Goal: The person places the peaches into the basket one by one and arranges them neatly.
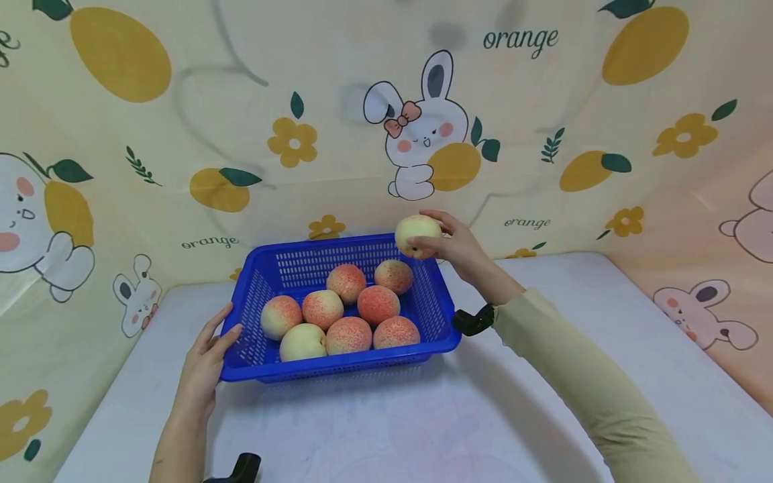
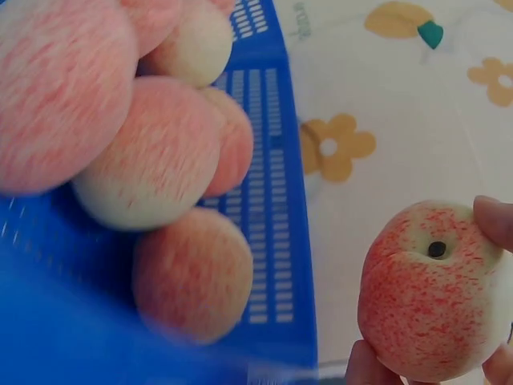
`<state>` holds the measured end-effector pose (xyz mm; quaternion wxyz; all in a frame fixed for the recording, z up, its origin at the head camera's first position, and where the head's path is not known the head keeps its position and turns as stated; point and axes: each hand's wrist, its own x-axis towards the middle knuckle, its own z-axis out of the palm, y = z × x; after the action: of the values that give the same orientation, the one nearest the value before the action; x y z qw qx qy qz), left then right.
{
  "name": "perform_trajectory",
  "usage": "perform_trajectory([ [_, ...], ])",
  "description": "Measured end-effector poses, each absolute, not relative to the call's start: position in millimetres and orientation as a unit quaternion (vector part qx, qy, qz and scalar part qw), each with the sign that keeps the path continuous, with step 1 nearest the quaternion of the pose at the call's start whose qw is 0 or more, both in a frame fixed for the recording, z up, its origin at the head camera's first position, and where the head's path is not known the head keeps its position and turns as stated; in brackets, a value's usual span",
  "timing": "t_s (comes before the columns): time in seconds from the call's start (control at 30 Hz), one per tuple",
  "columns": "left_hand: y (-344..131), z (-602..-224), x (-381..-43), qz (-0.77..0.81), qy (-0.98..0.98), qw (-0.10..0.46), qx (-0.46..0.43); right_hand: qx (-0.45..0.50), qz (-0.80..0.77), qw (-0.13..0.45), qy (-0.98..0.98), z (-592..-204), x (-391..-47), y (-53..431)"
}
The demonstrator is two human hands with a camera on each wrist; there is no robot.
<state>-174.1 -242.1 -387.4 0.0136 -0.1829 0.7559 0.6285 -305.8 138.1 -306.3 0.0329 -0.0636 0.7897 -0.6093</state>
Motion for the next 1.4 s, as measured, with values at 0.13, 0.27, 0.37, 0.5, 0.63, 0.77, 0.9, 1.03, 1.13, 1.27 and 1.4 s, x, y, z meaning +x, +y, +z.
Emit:
perform_trajectory([
  [0.13, -242, -387, -174, 0.628, 0.756, 0.013, -0.183, -0.072, -0.621, 0.044, 0.779, -305, -308, 122],
  [0.27, -242, -388, -174, 0.63, 0.755, 0.011, -0.182, -0.082, -0.641, 0.052, 0.762, -306, -311, 108],
  [0.37, -242, -388, -174, 0.631, 0.754, 0.01, -0.182, -0.087, -0.65, 0.055, 0.753, -307, -313, 98],
  [0.5, -242, -387, -174, 0.632, 0.753, 0.011, -0.181, -0.093, -0.652, 0.063, 0.75, -307, -315, 89],
  [0.63, -242, -388, -175, 0.633, 0.753, 0.013, -0.178, -0.102, -0.648, 0.072, 0.752, -306, -316, 80],
  [0.77, -243, -388, -175, 0.631, 0.755, 0.009, -0.179, -0.111, -0.641, 0.086, 0.755, -304, -318, 68],
  [0.9, -243, -388, -175, 0.634, 0.752, 0.007, -0.179, -0.113, -0.636, 0.104, 0.756, -306, -321, 57],
  [1.03, -243, -388, -175, 0.635, 0.752, 0.006, -0.178, -0.114, -0.638, 0.122, 0.752, -311, -325, 46],
  [1.13, -243, -389, -176, 0.633, 0.753, 0.006, -0.18, -0.113, -0.636, 0.132, 0.752, -315, -328, 37],
  [1.27, -243, -389, -176, 0.634, 0.752, 0.007, -0.18, -0.107, -0.623, 0.14, 0.762, -319, -330, 27],
  [1.4, -243, -389, -176, 0.636, 0.751, 0.009, -0.177, -0.104, -0.59, 0.133, 0.789, -323, -330, 18],
])
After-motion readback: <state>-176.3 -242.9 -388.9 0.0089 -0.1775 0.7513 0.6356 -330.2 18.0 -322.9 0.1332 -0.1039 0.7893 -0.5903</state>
